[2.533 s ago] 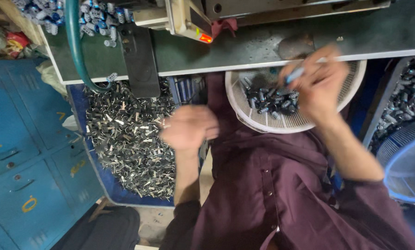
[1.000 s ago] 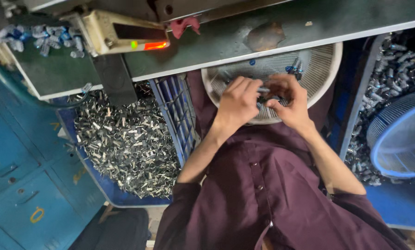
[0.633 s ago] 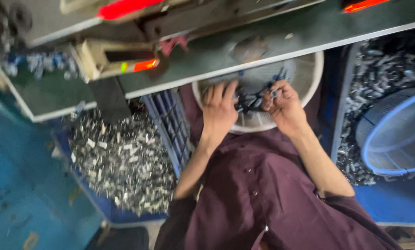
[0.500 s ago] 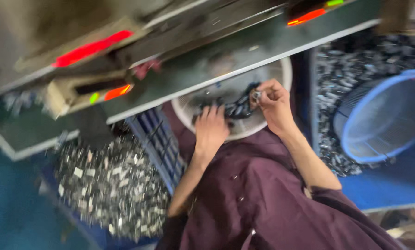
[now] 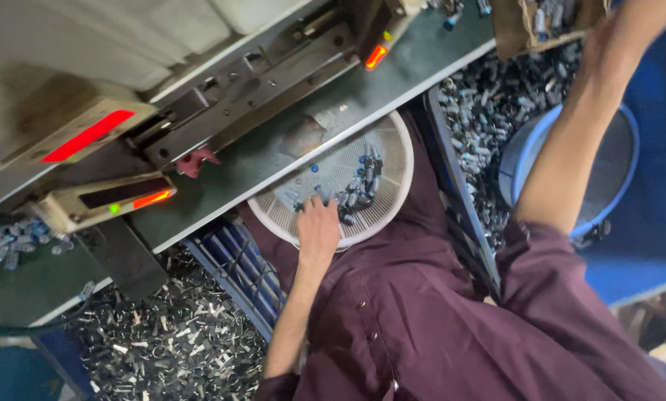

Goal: The person assembles small keychain components by hand, picking parts from a white basket and inserting them into a machine. The person repeatedly handles the parts and places them into the machine, then collects the finished items into a blue bin.

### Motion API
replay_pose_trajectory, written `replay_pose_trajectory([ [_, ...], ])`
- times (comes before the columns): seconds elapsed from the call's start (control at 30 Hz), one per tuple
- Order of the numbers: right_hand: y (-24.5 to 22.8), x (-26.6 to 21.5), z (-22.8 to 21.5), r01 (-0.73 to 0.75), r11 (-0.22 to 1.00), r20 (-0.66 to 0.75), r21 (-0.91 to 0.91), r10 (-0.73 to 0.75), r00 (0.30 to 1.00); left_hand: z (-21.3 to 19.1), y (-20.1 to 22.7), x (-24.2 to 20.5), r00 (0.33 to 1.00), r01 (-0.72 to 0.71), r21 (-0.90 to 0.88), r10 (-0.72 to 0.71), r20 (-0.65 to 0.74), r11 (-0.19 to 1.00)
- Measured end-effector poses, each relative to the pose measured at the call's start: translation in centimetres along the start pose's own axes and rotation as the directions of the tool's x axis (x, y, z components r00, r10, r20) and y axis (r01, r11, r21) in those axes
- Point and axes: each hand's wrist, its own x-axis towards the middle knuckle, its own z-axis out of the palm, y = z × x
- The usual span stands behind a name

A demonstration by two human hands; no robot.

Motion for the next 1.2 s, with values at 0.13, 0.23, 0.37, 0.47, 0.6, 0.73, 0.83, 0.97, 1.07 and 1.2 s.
replay_pose_trajectory([
  [0.13, -5.0, -6.4, 0.9, 0.355, 0.934, -0.243, -0.034, -0.352, 0.904, 0.1, -0.1, 0.6, 0.999, -0.003, 0.048, 0.001, 0.045, 0.999],
  [0.23, -8.7, -17.0, 2.2, 0.673, 0.701, -0.049, 0.235, -0.683, 0.729, 0.1, -0.5, 0.4, 0.992, -0.079, -0.015, 0.080, 0.097, 0.997],
  [0.37, -10.7, -25.0, 5.1, 0.562, 0.655, 0.524, 0.505, -0.750, 0.402, -1.1, -1.4, 0.5, 0.977, -0.204, -0.184, 0.211, 0.020, 0.961],
  [0.47, -10.4, -28.0, 6.1, 0.382, 0.706, 0.591, 0.596, -0.708, 0.386, -2.9, -1.8, 0.3, 0.991, -0.134, -0.338, 0.127, -0.042, 0.931],
  [0.6, -10.3, -30.7, 6.8, -0.095, 0.848, 0.803, 0.521, -0.449, 0.392, -5.7, -2.2, -0.4, 0.971, -0.052, -0.653, -0.113, -0.209, 0.756],
  [0.73, -11.0, -30.8, 6.9, -0.307, 0.779, 0.774, 0.547, -0.330, 0.540, -8.0, -2.2, -0.9, 0.931, -0.092, -0.819, -0.242, -0.272, 0.566],
  [0.83, -11.5, -30.0, 7.0, -0.186, 0.722, 0.686, 0.666, -0.496, 0.532, -8.6, -1.7, -1.0, 0.906, -0.105, -0.873, -0.315, -0.281, 0.476],
  [0.97, -11.9, -30.8, 7.3, -0.423, 0.656, 0.775, 0.625, -0.459, 0.434, -8.3, -1.1, -1.2, 0.880, -0.027, -0.963, -0.451, -0.149, 0.266],
  [1.07, -12.2, -31.9, 7.4, -0.584, 0.550, 0.796, 0.597, -0.311, 0.520, -8.3, -1.0, -1.5, 0.890, -0.115, -0.990, -0.451, -0.064, -0.086],
  [1.2, -12.4, -31.7, 7.0, 0.128, 0.679, 0.435, 0.723, -0.592, 0.678, -8.9, -1.1, -1.4, 0.919, -0.228, -0.940, -0.374, -0.122, -0.255],
])
